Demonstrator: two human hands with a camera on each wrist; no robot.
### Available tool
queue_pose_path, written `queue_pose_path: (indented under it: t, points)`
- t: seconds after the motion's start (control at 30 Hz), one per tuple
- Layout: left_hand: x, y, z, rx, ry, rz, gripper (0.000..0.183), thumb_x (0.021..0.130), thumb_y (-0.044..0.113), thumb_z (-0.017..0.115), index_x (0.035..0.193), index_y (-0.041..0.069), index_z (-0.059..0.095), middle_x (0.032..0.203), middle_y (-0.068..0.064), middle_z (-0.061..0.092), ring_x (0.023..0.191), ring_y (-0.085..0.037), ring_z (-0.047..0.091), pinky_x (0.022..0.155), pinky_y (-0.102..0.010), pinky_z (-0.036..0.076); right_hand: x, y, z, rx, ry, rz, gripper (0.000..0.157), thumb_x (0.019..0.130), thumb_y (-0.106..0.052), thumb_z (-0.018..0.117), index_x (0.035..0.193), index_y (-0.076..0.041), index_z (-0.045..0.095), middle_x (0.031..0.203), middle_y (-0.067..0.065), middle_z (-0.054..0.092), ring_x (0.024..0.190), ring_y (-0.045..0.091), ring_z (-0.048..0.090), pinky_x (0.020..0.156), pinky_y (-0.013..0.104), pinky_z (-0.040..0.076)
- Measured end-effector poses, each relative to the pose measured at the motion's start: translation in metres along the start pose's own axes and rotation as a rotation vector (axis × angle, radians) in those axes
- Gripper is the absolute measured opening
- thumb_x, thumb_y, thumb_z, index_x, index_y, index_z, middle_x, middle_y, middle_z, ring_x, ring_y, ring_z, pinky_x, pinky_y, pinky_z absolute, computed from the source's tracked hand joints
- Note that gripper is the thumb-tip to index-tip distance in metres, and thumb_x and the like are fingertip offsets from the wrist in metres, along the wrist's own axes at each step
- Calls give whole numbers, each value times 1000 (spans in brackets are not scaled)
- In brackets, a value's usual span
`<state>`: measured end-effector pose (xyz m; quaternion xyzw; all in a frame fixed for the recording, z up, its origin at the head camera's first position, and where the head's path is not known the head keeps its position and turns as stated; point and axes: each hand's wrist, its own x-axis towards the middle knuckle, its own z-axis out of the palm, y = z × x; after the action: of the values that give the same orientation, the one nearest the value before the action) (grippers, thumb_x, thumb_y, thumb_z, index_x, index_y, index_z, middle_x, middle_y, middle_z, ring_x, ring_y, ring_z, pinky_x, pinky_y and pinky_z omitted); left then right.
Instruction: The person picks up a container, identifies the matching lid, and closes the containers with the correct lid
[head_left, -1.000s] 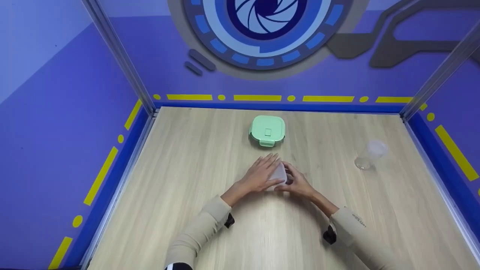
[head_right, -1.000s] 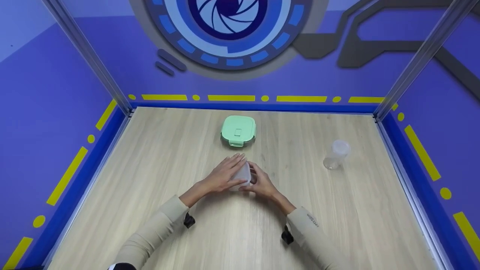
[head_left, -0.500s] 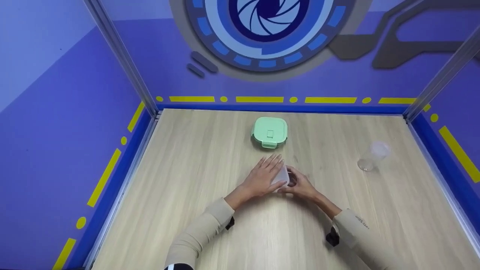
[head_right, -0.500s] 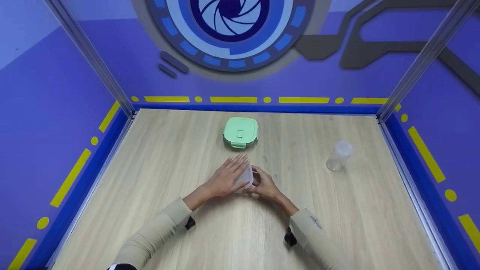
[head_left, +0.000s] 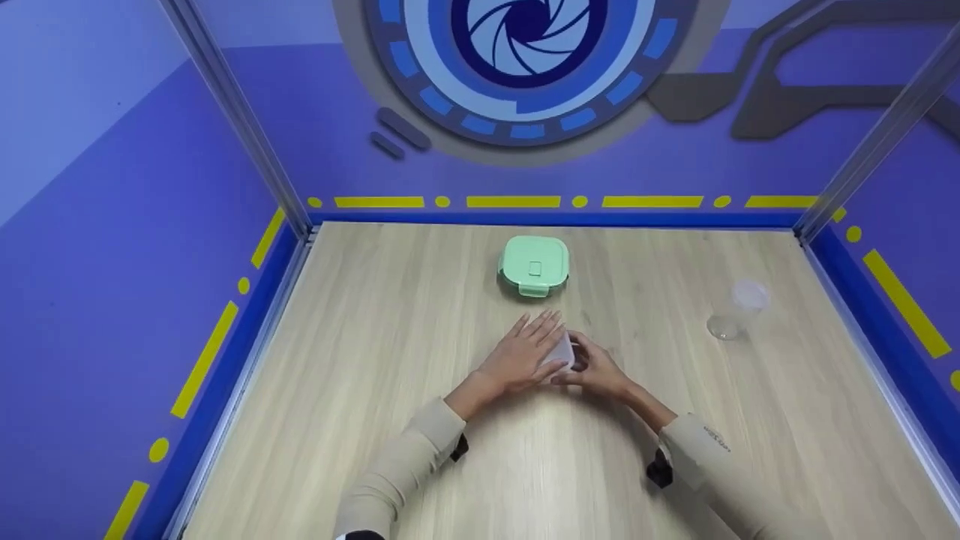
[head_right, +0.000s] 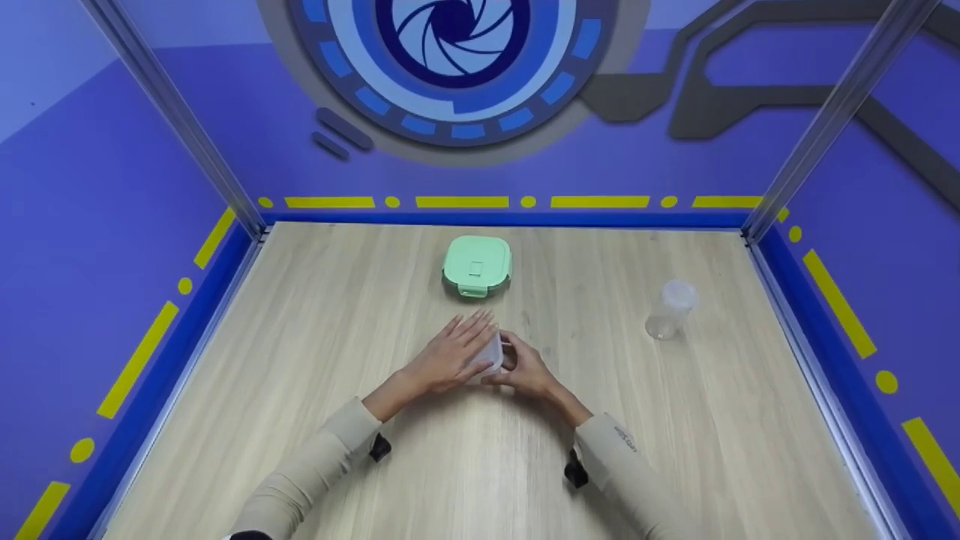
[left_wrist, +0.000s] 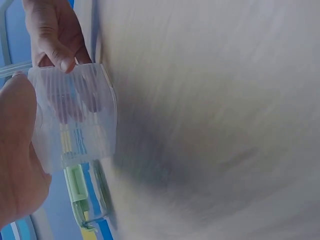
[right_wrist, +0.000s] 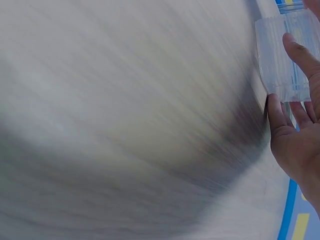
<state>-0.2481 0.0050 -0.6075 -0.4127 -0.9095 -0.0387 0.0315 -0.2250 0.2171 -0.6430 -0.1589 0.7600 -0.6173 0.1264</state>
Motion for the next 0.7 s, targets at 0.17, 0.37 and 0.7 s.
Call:
queue_pose_path:
  t: [0.17,0.37,0.7]
  points:
    - [-11,-8,-4,-12,-21,79,61,111,47,29,163,15,25,172,-5,22,160,-22,18,130,-47,18,4,2,-2,9,-2,-3,88,78,3,84,152,5,36,149,33,46,137,48,50,103,25,53]
    - [-27,-19,-9,10,-28,144,54,112,39,30,162,21,29,170,-3,24,159,-20,20,130,-39,19,4,2,-4,6,8,2,90,78,-1,87,152,2,37,148,29,49,136,42,53,101,23,53]
    - [-33,-19,-14,130,-29,189,53,111,43,34,161,24,34,168,-1,31,157,-19,29,128,-35,24,0,-1,-3,-18,-8,13,90,79,-3,86,153,2,35,150,31,46,138,46,50,104,28,53]
